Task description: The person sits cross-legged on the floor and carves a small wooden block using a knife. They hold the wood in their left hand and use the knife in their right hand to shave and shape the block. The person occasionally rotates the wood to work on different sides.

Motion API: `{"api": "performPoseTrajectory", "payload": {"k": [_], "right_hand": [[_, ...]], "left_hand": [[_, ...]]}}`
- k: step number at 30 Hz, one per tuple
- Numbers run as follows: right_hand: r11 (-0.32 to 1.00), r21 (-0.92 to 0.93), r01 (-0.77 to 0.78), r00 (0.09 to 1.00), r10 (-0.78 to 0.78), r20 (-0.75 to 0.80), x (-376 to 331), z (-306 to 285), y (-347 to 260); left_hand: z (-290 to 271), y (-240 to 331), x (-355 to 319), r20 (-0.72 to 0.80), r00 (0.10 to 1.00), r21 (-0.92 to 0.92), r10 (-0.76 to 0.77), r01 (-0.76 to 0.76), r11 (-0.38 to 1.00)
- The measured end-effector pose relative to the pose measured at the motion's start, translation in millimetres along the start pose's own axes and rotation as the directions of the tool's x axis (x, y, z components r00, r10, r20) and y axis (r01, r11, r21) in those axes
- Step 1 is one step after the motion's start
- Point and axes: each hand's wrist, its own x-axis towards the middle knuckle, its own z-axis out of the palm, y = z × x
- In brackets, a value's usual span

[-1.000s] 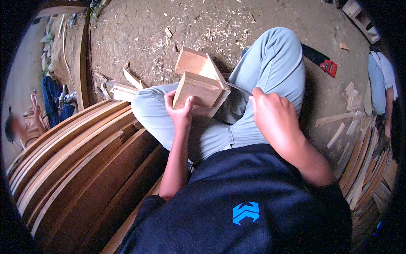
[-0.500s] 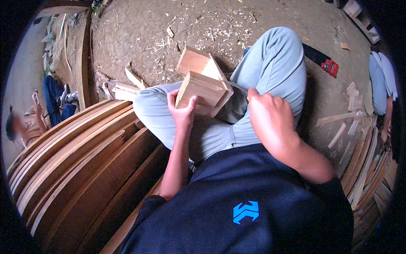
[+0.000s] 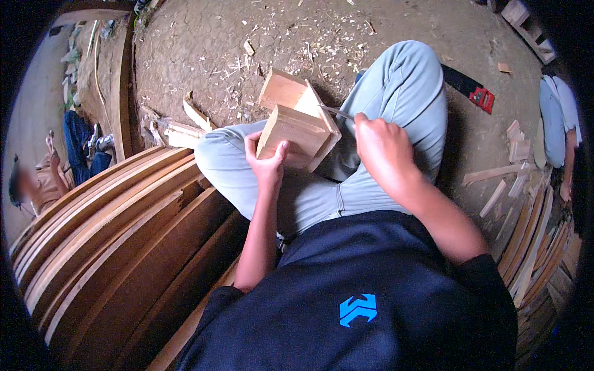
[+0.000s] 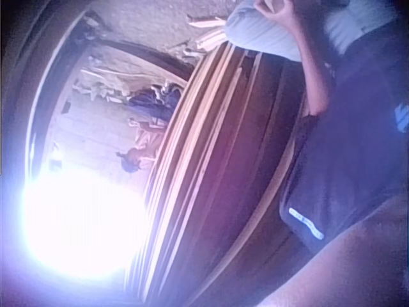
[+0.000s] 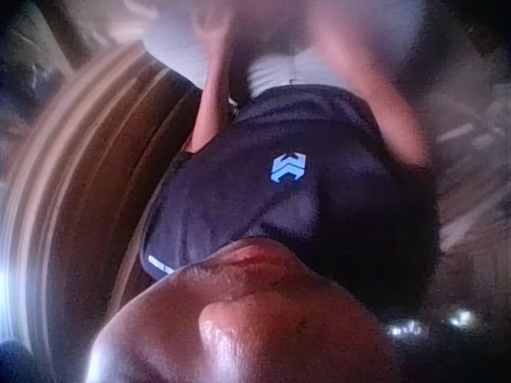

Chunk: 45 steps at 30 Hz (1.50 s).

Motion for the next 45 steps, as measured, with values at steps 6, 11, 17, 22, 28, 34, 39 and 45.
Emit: {"api": "performPoseTrajectory", "payload": {"k": [6,11,17,22,28,34,39,45], "right_hand": [[0.999,0.026,-0.028,0.997,0.026,0.069,-1.0,-16.2,6.4],[0.980,0.148,-0.130,0.991,0.124,0.047,17.5,-16.2,13.2],[0.865,0.483,-0.134,0.991,0.112,0.075,21.1,0.6,35.4],[0.770,0.616,-0.168,0.977,0.048,0.206,11.2,11.7,34.0],[0.710,0.692,-0.126,0.978,-0.028,0.207,6.9,26.0,21.2],[0.772,0.622,-0.132,0.975,-0.013,0.223,13.6,32.9,3.7],[0.772,0.631,-0.074,0.993,-0.004,0.121,28.7,52.7,0.0],[0.761,0.645,-0.064,0.994,-0.007,0.107,32.0,18.2,-11.5]], "left_hand": [[-3.2,-3.3,-0.8,0.008,0.999,-0.085,-0.040,0.041,0.996],[-6.6,-4.8,-1.6,0.000,0.999,-0.119,-0.054,0.053,0.991],[-16.6,-5.5,4.3,-0.025,0.976,-0.368,-0.218,0.194,0.909],[-11.4,9.0,10.2,-0.059,0.944,-0.511,-0.324,0.250,0.822],[-22.6,-19.7,22.8,-0.046,0.884,-0.647,-0.466,0.329,0.688],[-26.3,-33.8,26.4,-0.128,0.880,-0.549,-0.457,0.321,0.772],[-27.9,-37.5,27.3,-0.099,0.902,-0.617,-0.421,0.276,0.737],[-23.0,-31.1,22.2,-0.184,0.863,-0.617,-0.470,0.271,0.739]]}}
